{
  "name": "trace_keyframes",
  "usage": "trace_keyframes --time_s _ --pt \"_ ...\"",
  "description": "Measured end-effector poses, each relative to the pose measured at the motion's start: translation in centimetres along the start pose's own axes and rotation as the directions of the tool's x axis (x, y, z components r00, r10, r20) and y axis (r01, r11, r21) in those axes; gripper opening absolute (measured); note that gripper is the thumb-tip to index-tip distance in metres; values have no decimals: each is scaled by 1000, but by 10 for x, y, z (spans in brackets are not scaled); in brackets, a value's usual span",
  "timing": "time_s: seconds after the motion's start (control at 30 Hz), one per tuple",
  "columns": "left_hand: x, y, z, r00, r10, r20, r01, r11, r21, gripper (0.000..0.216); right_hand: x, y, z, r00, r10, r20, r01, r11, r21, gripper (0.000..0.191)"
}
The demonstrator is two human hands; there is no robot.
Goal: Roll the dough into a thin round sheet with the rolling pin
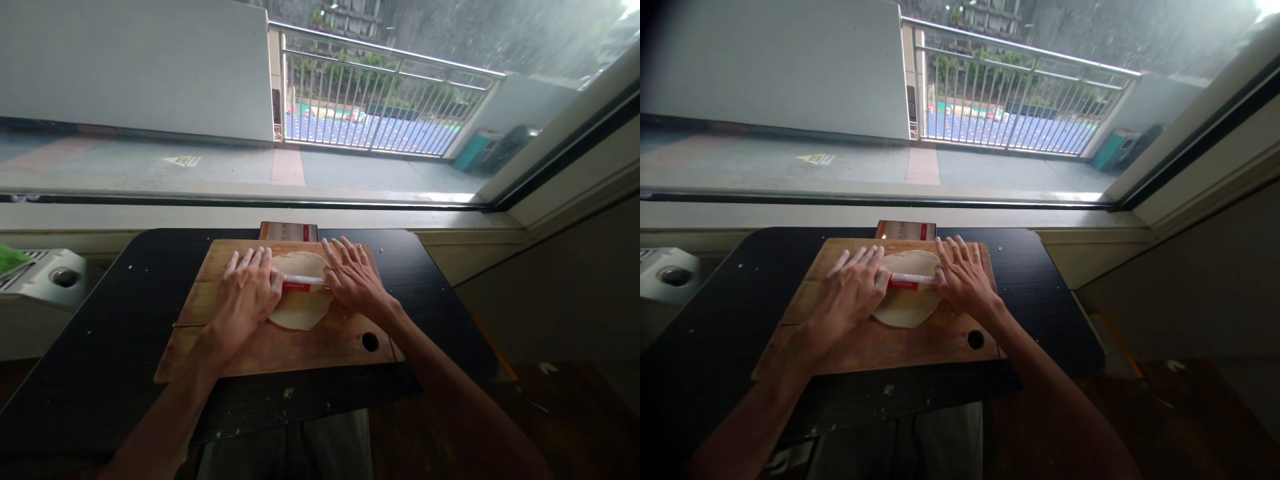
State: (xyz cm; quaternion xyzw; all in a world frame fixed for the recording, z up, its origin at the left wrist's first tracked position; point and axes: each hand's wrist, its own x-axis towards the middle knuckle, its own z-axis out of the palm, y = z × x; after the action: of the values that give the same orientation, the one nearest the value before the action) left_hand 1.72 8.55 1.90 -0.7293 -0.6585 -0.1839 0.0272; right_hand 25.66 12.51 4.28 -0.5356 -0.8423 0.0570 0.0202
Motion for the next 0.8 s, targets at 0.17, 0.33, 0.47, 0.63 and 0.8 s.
trace_keyframes --time_s 0.17,0.33,0.47,0.63,0.8 --pt "-34 2 -5 1000 27 4 -27 1000 13 64 -26 -12 -5 999 -34 -20 34 999 -15 73" --pt "-67 5 -13 999 44 1 -44 999 -27 65 -58 -27 -2 998 8 -55 -9 1000 -16 77" --pt "-87 9 -19 998 56 -8 -56 997 -52 62 -91 -37 9 991 -3 -133 -5 998 -58 82" --pt "-98 10 -21 996 89 -3 -89 995 -48 62 -118 -46 19 983 4 -184 -13 999 -48 82" --pt "-103 10 -19 992 118 -37 -119 993 -17 62 -130 -50 24 970 -3 -243 -4 1000 -28 84"
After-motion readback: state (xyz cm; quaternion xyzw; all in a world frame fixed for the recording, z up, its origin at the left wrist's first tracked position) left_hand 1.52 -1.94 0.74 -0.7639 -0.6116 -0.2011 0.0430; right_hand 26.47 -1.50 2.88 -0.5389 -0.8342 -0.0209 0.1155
